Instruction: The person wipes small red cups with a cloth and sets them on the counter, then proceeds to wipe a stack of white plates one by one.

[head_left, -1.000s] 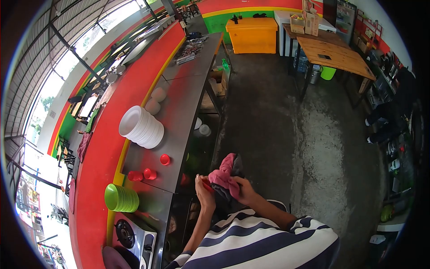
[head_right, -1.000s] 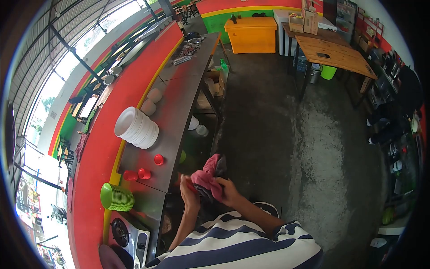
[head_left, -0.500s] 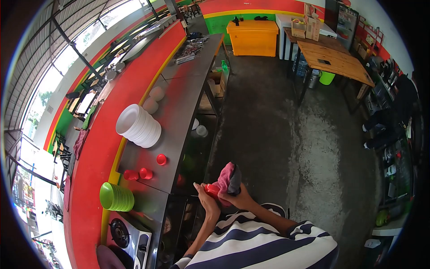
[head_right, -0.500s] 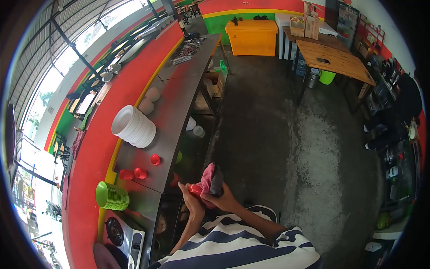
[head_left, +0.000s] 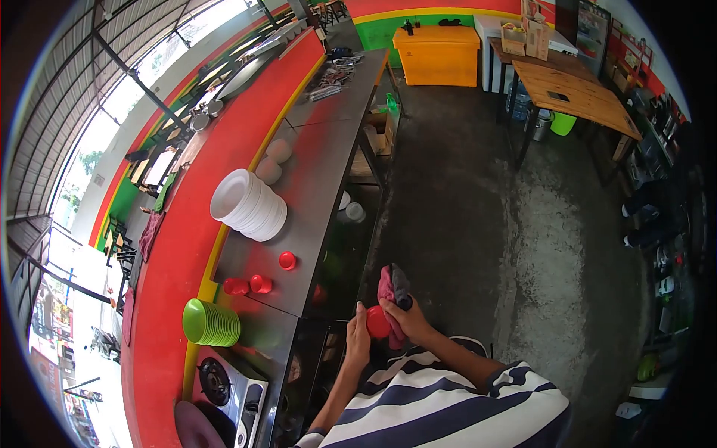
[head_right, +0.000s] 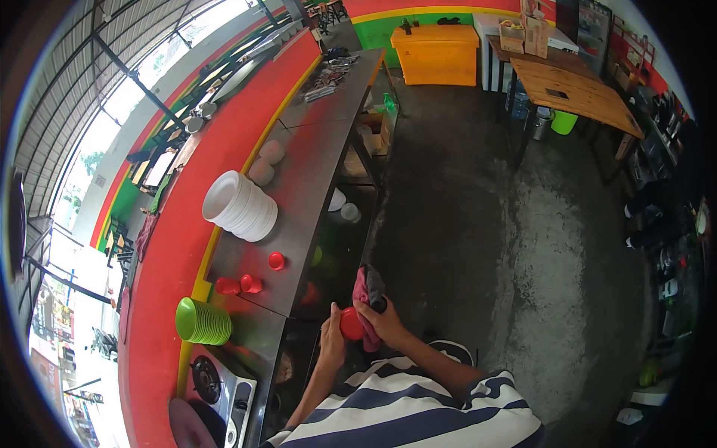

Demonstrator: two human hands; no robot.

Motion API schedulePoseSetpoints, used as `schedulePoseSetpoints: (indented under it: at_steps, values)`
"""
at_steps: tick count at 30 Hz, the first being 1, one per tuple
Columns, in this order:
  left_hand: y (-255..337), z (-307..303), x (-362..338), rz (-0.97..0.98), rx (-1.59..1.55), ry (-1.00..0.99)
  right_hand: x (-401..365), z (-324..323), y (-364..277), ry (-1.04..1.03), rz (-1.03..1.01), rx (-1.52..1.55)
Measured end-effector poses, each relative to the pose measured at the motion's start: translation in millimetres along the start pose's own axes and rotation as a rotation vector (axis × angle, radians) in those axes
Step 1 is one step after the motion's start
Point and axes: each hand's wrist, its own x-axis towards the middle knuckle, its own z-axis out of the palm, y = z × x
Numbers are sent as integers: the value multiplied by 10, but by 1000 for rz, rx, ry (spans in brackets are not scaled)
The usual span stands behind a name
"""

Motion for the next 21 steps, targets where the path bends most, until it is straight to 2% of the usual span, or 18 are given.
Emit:
schedulePoseSetpoints:
  at_steps: [1,4,8,9,12,15,18,21]
  values:
    - [-9,95,-36,-24,-134,87,-7,12,-10,29,-9,-8]
    - [-267,117,-9,92,-120,137,-59,57,-86,65,-29,-41]
    - [-133,-149,32,-56,355,-219,-135,-43,-106,-63,7,-121]
    - [-142,-168,37,-62,381,-265,-135,-73,-67,-108,23,-139]
    - [150,237,-197,-182,-85,76,-66,-100,30,-42,39,-69]
    - [24,379,-188,-9,-274,133,-7,-90,-82,98,38,160]
    - [-287,185,-56,141,-133,20,-30,-68,-59,102,63,128]
    - [-281,-124,61,-6,41,-189,-88,-29,-81,27,38,15]
